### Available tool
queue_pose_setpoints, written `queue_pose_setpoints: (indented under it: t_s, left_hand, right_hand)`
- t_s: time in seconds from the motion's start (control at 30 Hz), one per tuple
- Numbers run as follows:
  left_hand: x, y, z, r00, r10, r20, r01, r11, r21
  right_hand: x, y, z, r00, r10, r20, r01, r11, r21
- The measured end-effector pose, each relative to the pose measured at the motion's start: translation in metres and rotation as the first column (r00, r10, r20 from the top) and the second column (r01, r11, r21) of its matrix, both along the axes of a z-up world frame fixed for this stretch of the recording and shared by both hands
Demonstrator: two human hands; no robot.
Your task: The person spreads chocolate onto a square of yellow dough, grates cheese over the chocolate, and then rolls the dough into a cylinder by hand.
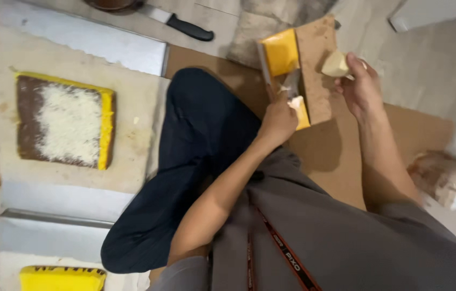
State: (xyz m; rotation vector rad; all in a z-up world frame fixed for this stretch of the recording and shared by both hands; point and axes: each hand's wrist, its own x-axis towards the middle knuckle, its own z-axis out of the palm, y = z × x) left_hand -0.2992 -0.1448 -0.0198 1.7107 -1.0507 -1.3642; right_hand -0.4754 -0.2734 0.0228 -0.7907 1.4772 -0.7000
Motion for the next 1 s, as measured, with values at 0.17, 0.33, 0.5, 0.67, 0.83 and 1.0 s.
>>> queue_pose_setpoints:
  t_s: [0.17, 0.33, 0.5, 0.67, 0.83, 1.0]
  left_hand:
    - [-0.016, 0.014, 0.017, 0.999, -0.029, -0.019, 0.032, 0.984, 0.177]
    - [-0.043, 0.019, -0.030, 0.998, -0.004, 0.064, 0.007, 0.998, -0.060]
    - [0.091, 0.073, 0.066, 0.983, 0.157, 0.097, -0.153, 0.987, -0.044]
    - [0.221, 0.176, 0.003, 0.739, 0.582, 0.339, -0.619, 0.786, 0.000]
    - [0.281, 0.194, -0.114, 0.310, 0.463, 0.830, -0.633, 0.752, -0.184]
    - [0.282, 0.171, -0.121, 0.152, 0.344, 0.927, -0.610, 0.771, -0.186]
  right_hand:
    - [0.016, 0.010, 0.041, 0.974, 0.223, -0.028, -0.217, 0.966, 0.137]
    - [0.038, 0.025, -0.021, 0.519, 0.531, -0.670, -0.823, 0.521, -0.225]
    - [0.071, 0.057, -0.032, 0.292, 0.516, -0.805, -0.956, 0.143, -0.256]
    - [0.080, 0.041, -0.025, 0.262, 0.442, -0.858, -0.965, 0.114, -0.237]
    - [0.191, 0.069, 0.054, 0.541, 0.496, -0.679, -0.816, 0.114, -0.566]
    - [0.254, 0.119, 0.051, 0.435, 0.658, -0.615, -0.847, 0.067, -0.527]
